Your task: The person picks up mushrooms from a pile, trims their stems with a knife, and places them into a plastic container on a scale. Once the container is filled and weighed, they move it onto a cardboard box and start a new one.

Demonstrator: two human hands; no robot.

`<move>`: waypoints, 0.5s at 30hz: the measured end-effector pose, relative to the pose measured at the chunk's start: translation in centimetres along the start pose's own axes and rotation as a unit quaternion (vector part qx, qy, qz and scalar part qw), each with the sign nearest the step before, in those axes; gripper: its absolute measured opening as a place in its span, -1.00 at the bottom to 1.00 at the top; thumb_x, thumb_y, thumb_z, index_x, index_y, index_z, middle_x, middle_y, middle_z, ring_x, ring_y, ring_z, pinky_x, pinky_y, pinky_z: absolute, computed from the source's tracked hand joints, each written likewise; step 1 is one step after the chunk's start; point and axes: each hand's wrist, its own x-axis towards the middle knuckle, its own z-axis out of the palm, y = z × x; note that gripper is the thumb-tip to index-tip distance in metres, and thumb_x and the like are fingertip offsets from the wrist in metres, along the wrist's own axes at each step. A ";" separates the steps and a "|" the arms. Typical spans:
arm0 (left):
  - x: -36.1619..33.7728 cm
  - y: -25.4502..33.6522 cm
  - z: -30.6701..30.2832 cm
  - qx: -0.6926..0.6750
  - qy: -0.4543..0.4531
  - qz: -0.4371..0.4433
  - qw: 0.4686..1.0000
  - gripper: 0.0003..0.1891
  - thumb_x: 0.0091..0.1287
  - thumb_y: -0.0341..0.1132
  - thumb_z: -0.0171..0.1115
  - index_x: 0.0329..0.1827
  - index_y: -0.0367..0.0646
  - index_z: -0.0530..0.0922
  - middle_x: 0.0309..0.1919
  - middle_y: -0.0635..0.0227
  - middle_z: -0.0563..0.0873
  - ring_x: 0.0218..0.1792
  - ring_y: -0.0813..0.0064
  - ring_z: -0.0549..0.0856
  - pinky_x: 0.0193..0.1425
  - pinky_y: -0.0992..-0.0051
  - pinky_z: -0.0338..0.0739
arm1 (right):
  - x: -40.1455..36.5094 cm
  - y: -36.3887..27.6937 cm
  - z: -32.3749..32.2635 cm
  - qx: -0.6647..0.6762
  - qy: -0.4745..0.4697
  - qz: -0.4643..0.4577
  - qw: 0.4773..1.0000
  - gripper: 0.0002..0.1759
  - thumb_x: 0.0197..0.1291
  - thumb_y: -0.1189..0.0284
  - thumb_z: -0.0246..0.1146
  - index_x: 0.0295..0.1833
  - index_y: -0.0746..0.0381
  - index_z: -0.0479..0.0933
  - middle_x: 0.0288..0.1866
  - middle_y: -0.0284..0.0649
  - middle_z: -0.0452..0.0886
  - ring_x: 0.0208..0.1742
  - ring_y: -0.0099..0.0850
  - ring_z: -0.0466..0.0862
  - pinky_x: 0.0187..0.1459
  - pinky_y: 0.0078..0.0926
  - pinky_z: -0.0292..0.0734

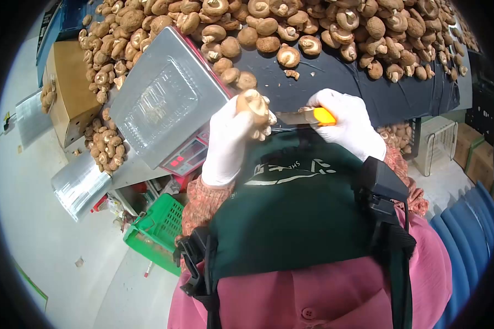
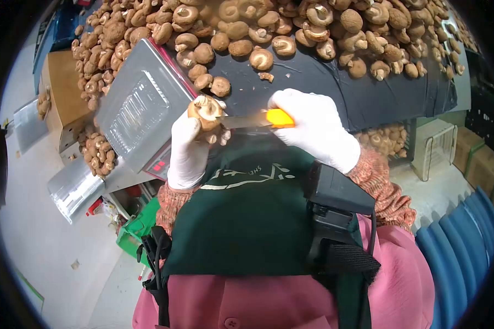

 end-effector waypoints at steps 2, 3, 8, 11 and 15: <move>-0.2 0.2 -0.1 0.029 -0.002 -0.005 1.000 -0.61 0.36 -0.25 0.14 0.13 -0.37 0.56 -0.24 0.29 0.70 -0.32 0.62 0.63 -0.22 0.63 0.49 | 0.5 -0.3 0.4 -0.012 -0.009 -0.003 1.000 -0.74 0.09 0.31 0.39 -0.16 0.09 0.50 -0.28 -0.22 0.60 -0.26 -0.13 0.67 -0.24 -0.24 0.57; -0.3 0.2 -0.2 0.043 -0.004 -0.009 0.999 -0.62 0.36 -0.28 0.14 0.14 -0.36 0.56 -0.24 0.31 0.70 -0.31 0.63 0.62 -0.22 0.63 0.49 | 0.6 -0.4 0.5 -0.018 -0.017 -0.003 1.000 -0.74 0.09 0.31 0.38 -0.15 0.09 0.50 -0.27 -0.22 0.60 -0.25 -0.13 0.67 -0.23 -0.24 0.57; -0.4 0.1 -0.5 0.090 -0.026 -0.006 0.996 -0.64 0.32 -0.36 0.14 0.13 -0.36 0.57 -0.22 0.35 0.69 -0.26 0.64 0.63 -0.14 0.62 0.51 | 0.8 -0.9 -0.2 -0.015 -0.054 0.014 0.998 -0.71 0.07 0.31 0.37 -0.12 0.11 0.49 -0.26 -0.20 0.59 -0.21 -0.11 0.67 -0.20 -0.23 0.56; -0.5 -0.1 -0.3 0.131 -0.014 0.002 0.991 -0.57 0.29 -0.25 0.18 0.13 -0.37 0.56 -0.21 0.31 0.71 -0.26 0.62 0.64 -0.14 0.61 0.52 | 0.7 -0.8 0.3 -0.033 -0.041 0.003 0.999 -0.71 0.08 0.31 0.37 -0.12 0.12 0.49 -0.27 -0.19 0.61 -0.22 -0.09 0.67 -0.22 -0.20 0.57; -0.8 0.2 -0.5 0.143 -0.011 0.015 0.990 -0.59 0.26 -0.33 0.22 0.14 -0.36 0.56 -0.16 0.31 0.71 -0.18 0.60 0.66 -0.03 0.57 0.54 | 0.3 -0.3 0.9 -0.043 -0.036 0.062 0.997 -0.72 0.11 0.32 0.37 -0.12 0.14 0.48 -0.30 -0.15 0.62 -0.24 -0.05 0.68 -0.23 -0.15 0.56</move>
